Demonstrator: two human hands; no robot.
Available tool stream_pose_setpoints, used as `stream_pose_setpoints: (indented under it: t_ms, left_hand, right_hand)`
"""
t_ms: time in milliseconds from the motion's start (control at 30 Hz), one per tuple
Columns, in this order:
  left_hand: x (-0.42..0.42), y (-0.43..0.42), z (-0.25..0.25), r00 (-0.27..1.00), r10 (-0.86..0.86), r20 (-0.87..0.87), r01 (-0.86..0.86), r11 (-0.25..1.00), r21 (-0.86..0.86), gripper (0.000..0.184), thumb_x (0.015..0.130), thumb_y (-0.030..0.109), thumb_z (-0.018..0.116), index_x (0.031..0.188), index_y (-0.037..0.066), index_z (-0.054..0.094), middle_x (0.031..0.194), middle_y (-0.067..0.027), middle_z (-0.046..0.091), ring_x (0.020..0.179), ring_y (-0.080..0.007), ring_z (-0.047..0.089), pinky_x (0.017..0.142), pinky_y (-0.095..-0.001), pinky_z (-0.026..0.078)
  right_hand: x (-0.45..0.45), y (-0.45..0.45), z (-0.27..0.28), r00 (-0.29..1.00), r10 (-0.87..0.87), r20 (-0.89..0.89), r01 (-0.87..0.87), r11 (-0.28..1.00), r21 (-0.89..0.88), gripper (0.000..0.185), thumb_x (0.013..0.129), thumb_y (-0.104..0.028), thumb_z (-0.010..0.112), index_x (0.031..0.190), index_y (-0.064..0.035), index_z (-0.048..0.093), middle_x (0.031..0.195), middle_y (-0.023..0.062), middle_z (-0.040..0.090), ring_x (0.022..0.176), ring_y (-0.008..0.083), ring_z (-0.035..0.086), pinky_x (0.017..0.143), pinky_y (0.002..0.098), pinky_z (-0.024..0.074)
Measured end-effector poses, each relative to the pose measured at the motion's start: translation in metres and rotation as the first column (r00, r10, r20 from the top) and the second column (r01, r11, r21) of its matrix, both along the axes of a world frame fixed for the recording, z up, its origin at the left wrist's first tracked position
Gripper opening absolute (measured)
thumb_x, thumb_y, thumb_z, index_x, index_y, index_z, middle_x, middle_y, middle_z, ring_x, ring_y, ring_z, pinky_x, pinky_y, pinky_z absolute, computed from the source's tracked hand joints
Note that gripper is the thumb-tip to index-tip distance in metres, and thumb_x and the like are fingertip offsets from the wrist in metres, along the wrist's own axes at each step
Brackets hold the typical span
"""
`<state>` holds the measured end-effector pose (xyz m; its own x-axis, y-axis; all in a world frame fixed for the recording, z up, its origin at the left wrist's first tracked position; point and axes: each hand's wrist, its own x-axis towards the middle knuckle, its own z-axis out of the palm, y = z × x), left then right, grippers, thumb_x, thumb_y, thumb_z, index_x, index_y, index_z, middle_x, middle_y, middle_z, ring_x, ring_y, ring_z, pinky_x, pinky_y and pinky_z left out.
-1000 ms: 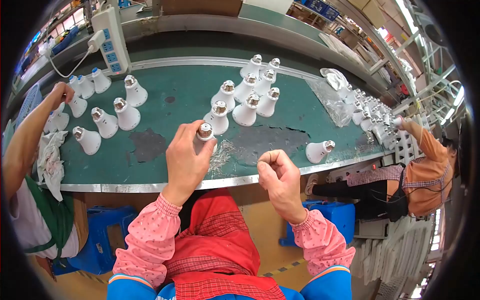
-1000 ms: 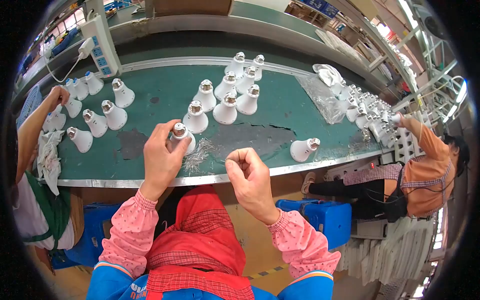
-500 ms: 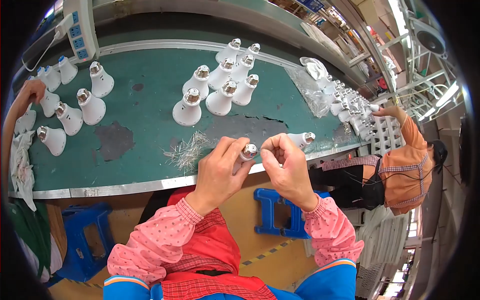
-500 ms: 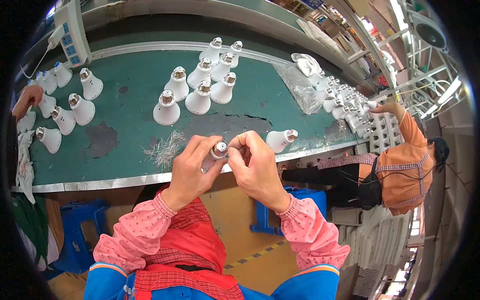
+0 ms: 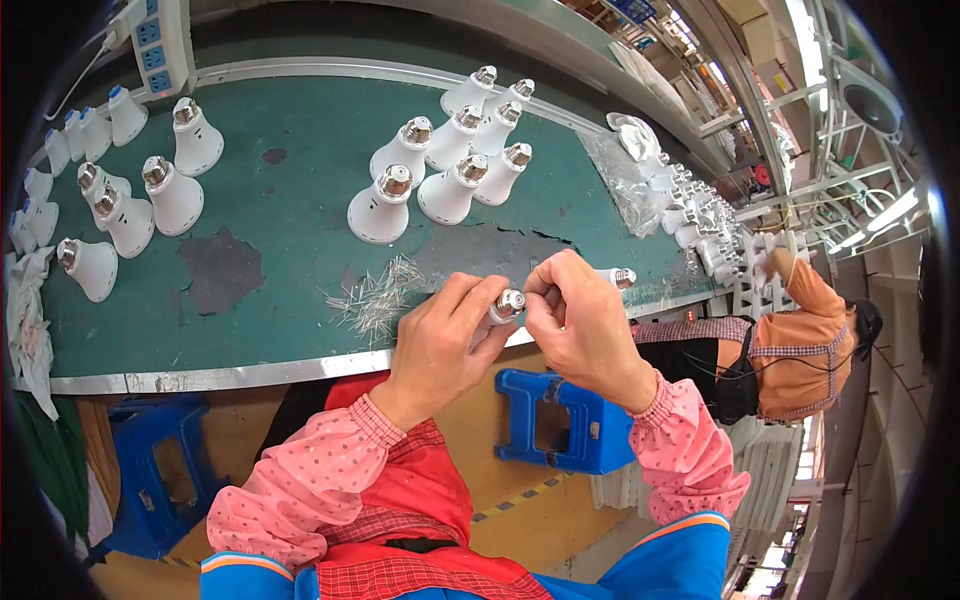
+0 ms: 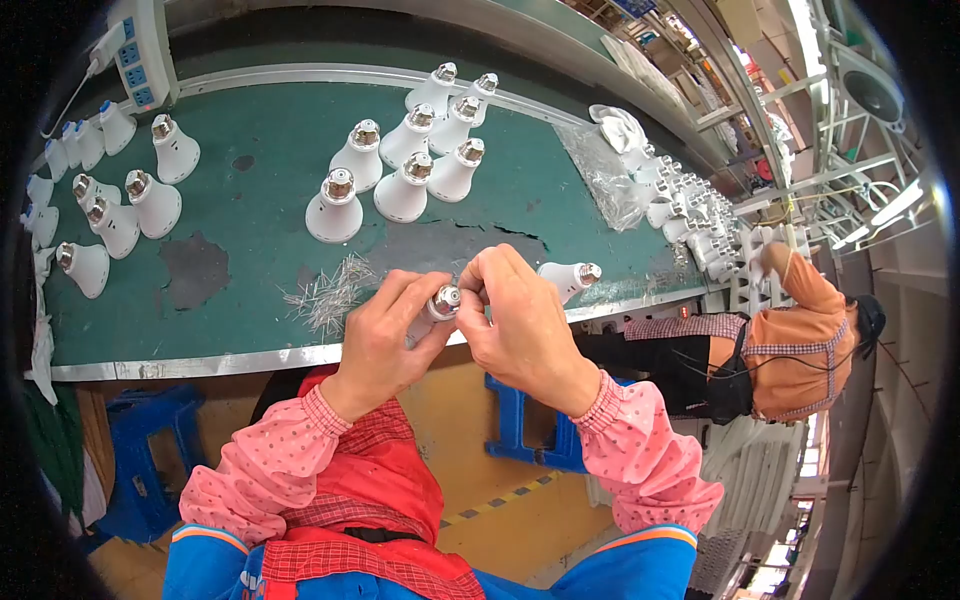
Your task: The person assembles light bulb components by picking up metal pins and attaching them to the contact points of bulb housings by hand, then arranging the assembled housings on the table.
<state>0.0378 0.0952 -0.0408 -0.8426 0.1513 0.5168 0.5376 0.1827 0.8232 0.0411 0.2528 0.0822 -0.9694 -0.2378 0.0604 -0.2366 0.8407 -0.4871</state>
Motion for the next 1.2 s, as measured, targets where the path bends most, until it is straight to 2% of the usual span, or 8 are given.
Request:
stream_pose_setpoints:
  t_ms: [233, 333, 533, 833, 933, 1033, 1133, 1200]
  left_hand:
    - [-0.002, 0.000, -0.001, 0.999, 0.010, -0.034, -0.010, 1.000, -0.001, 0.047, 0.082, 0.010, 0.084, 0.124, 0.010, 0.063, 0.105, -0.0063, 0.063, 0.082, -0.0290, 0.072, 0.068, -0.0416, 0.058]
    - [-0.001, 0.000, 0.000, 1.000, -0.008, -0.025, 0.008, 1.000, 0.013, 0.047, 0.082, 0.010, 0.084, 0.124, 0.010, 0.063, 0.104, -0.0065, 0.062, 0.082, -0.0296, 0.072, 0.068, -0.0418, 0.058]
    - [-0.001, -0.001, -0.003, 1.000, -0.002, -0.005, 0.002, 1.000, -0.010, 0.051, 0.079, 0.007, 0.085, 0.126, 0.010, 0.065, 0.109, -0.0085, 0.066, 0.088, -0.0314, 0.073, 0.070, -0.0403, 0.060]
    - [-0.002, -0.001, -0.003, 0.999, -0.008, -0.034, 0.009, 1.000, 0.014, 0.046, 0.084, 0.013, 0.084, 0.124, 0.010, 0.062, 0.103, -0.0076, 0.061, 0.082, -0.0327, 0.071, 0.067, -0.0434, 0.058]
    - [-0.002, -0.001, -0.003, 1.000, -0.013, -0.023, 0.013, 1.000, 0.009, 0.047, 0.083, 0.013, 0.084, 0.124, 0.010, 0.063, 0.105, -0.0080, 0.063, 0.084, -0.0325, 0.072, 0.068, -0.0427, 0.058]
    - [-0.001, -0.002, -0.002, 1.000, -0.022, 0.001, 0.022, 1.000, -0.003, 0.048, 0.082, 0.011, 0.086, 0.125, 0.009, 0.065, 0.108, -0.0089, 0.066, 0.088, -0.0321, 0.073, 0.070, -0.0410, 0.059]
    - [-0.001, -0.002, -0.003, 1.000, -0.022, 0.007, 0.022, 1.000, -0.003, 0.048, 0.083, 0.011, 0.086, 0.126, 0.008, 0.065, 0.108, -0.0094, 0.066, 0.088, -0.0324, 0.073, 0.070, -0.0412, 0.059]
    - [-0.001, -0.002, -0.002, 1.000, -0.020, 0.001, 0.020, 1.000, 0.000, 0.048, 0.083, 0.011, 0.086, 0.126, 0.008, 0.065, 0.108, -0.0098, 0.066, 0.088, -0.0326, 0.073, 0.070, -0.0413, 0.059]
  right_hand:
    - [-0.004, -0.004, 0.005, 0.978, 0.165, -0.127, -0.125, 0.953, 0.276, 0.016, 0.089, -0.003, 0.067, 0.097, -0.0006, 0.054, 0.091, 0.0173, 0.059, 0.080, 0.0403, 0.063, 0.066, 0.0499, 0.0497]
    - [-0.004, -0.007, 0.005, 0.975, 0.194, -0.111, -0.150, 0.936, 0.317, 0.016, 0.089, -0.003, 0.067, 0.098, -0.0007, 0.054, 0.092, 0.0178, 0.058, 0.080, 0.0421, 0.063, 0.067, 0.0507, 0.0503]
    - [-0.004, -0.005, 0.004, 0.992, 0.117, -0.043, -0.108, 0.979, 0.172, 0.014, 0.090, -0.003, 0.065, 0.098, -0.0003, 0.054, 0.092, 0.0186, 0.058, 0.080, 0.0434, 0.062, 0.067, 0.0512, 0.0498]
    - [-0.006, -0.008, 0.011, 0.984, 0.170, -0.049, -0.151, 0.952, 0.266, 0.011, 0.090, 0.000, 0.064, 0.097, -0.0007, 0.055, 0.094, 0.0186, 0.059, 0.082, 0.0442, 0.062, 0.069, 0.0505, 0.0493]
    - [-0.006, -0.007, 0.012, 0.987, 0.150, -0.049, -0.139, 0.974, 0.178, 0.009, 0.091, 0.000, 0.064, 0.098, 0.0000, 0.057, 0.093, 0.0192, 0.060, 0.083, 0.0428, 0.063, 0.069, 0.0478, 0.0502]
    - [-0.004, -0.002, 0.010, 0.999, 0.051, 0.012, -0.051, 0.998, 0.030, 0.009, 0.095, -0.004, 0.066, 0.100, 0.0014, 0.061, 0.089, 0.0136, 0.064, 0.077, 0.0300, 0.065, 0.067, 0.0394, 0.0515]
    - [-0.003, 0.002, 0.008, 0.920, -0.135, 0.369, 0.262, 0.909, -0.323, 0.013, 0.100, -0.010, 0.068, 0.101, 0.0021, 0.063, 0.086, 0.0066, 0.066, 0.073, 0.0134, 0.062, 0.063, 0.0290, 0.0503]
    - [-0.005, 0.003, 0.009, 0.882, -0.102, 0.460, 0.322, 0.844, -0.429, 0.015, 0.103, -0.012, 0.068, 0.103, 0.0019, 0.063, 0.087, 0.0043, 0.066, 0.071, 0.0079, 0.059, 0.061, 0.0251, 0.0488]
